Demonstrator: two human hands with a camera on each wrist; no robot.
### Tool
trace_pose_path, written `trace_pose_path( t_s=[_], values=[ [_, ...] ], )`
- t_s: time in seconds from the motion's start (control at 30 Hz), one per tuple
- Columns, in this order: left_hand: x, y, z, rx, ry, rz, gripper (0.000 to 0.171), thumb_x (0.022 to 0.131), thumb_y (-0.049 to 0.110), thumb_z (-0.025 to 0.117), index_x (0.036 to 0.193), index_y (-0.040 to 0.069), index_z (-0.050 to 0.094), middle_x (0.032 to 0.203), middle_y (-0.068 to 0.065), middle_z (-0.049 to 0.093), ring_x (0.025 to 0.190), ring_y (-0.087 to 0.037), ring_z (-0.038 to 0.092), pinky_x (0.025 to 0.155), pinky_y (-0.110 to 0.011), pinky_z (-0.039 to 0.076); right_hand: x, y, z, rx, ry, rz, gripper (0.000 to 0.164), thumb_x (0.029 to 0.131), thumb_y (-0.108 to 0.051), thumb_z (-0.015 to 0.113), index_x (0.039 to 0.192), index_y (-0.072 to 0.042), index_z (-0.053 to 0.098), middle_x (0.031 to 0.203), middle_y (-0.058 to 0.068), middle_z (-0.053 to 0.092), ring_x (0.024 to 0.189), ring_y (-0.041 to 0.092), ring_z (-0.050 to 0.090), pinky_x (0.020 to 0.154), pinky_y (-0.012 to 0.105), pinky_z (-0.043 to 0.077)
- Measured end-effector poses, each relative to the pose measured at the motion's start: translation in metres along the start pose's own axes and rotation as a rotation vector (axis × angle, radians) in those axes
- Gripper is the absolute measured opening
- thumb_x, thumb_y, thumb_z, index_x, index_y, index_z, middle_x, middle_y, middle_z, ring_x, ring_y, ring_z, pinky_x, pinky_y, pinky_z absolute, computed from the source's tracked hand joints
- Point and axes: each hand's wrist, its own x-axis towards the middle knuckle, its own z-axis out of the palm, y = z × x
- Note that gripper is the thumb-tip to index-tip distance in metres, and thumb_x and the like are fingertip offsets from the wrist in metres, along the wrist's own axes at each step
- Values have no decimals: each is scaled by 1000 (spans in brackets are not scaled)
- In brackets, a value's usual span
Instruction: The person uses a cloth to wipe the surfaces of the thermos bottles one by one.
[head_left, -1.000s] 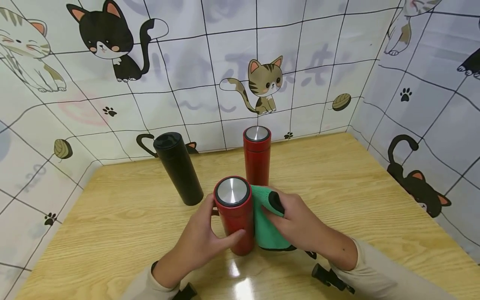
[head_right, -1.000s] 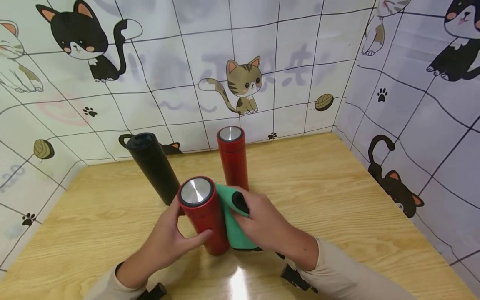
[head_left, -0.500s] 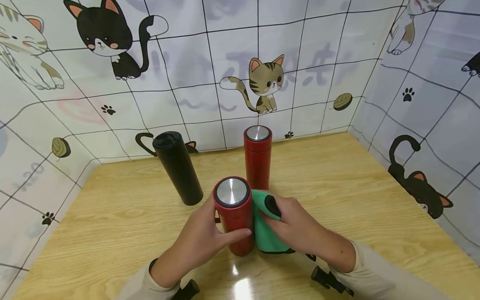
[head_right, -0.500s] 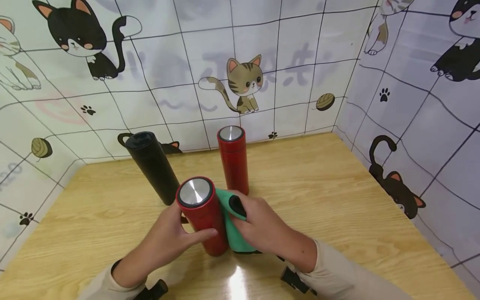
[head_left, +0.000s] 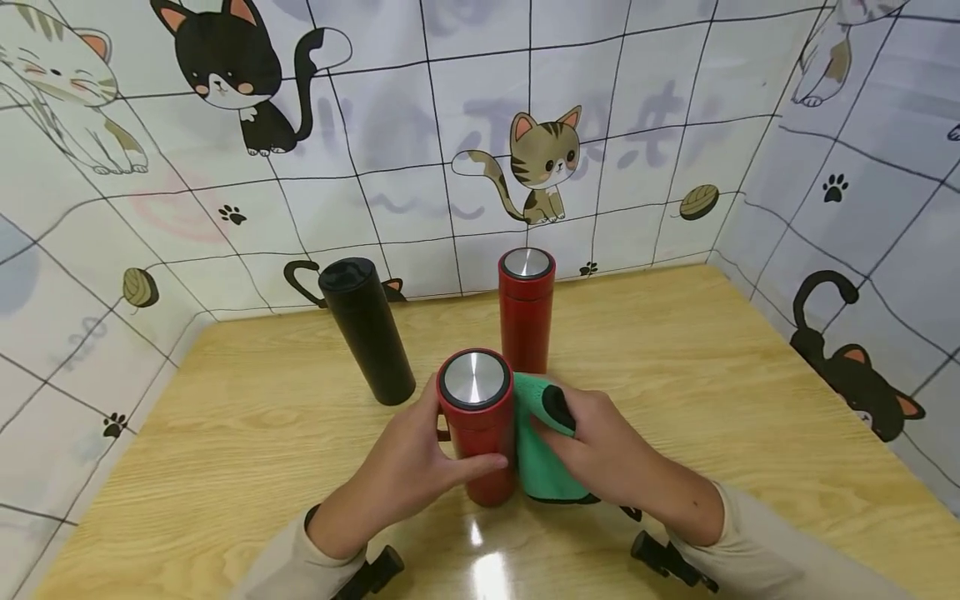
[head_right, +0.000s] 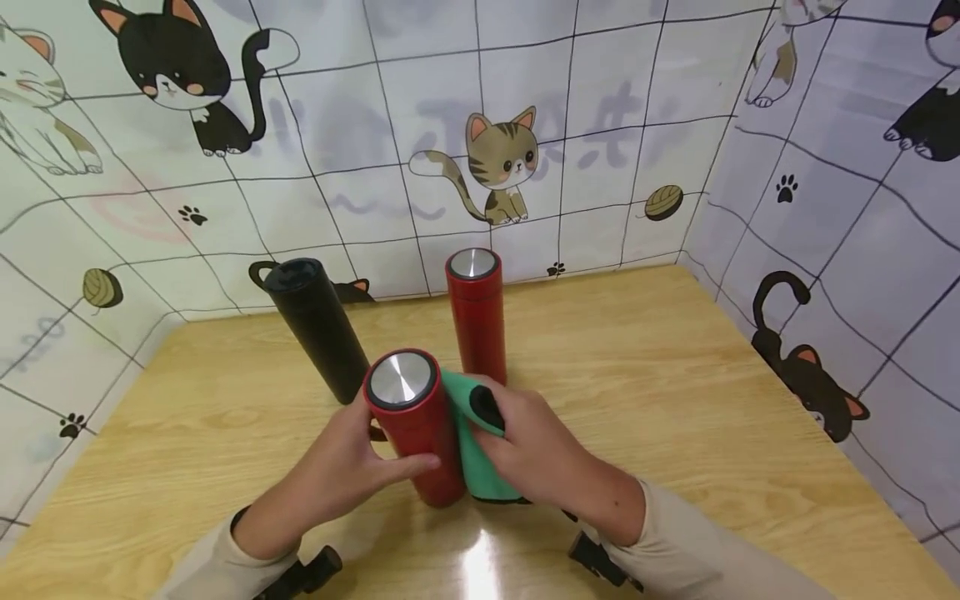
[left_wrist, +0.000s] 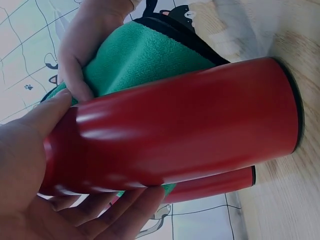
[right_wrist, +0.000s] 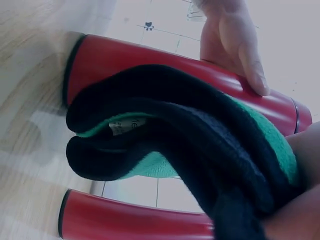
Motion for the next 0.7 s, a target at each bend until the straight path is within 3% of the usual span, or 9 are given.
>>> trace_pose_path(
  t_s=[0.2, 0.43, 0.7],
  values=[
    [1, 0, 0, -12, -14, 14, 95, 72, 38, 90, 148, 35, 34, 130, 16, 60, 107, -8, 64, 79, -26, 58, -2, -2, -3, 16, 90, -86, 42, 100, -8, 57, 141, -16, 55, 135, 2, 64, 120, 17, 64, 96, 32, 55],
    [2, 0, -2, -23, -33, 5, 93, 73, 38, 90, 147, 37, 34, 132, 18, 57, 112, -8, 62, 80, -27, 58, 1, 2, 0, -6, -11, -20, 40, 101, -13, 56, 141, -13, 53, 132, 3, 66, 112, 14, 66, 93, 30, 56],
    [1, -1, -5, -31, -28, 38, 88, 72, 37, 90, 144, 40, 39, 135, 13, 51, 118, -10, 55, 78, -28, 59, -1, 1, -1, 35, 47, -62, 43, 101, -11, 57, 143, -15, 53, 136, 3, 64, 118, 17, 65, 94, 33, 55]
  ],
)
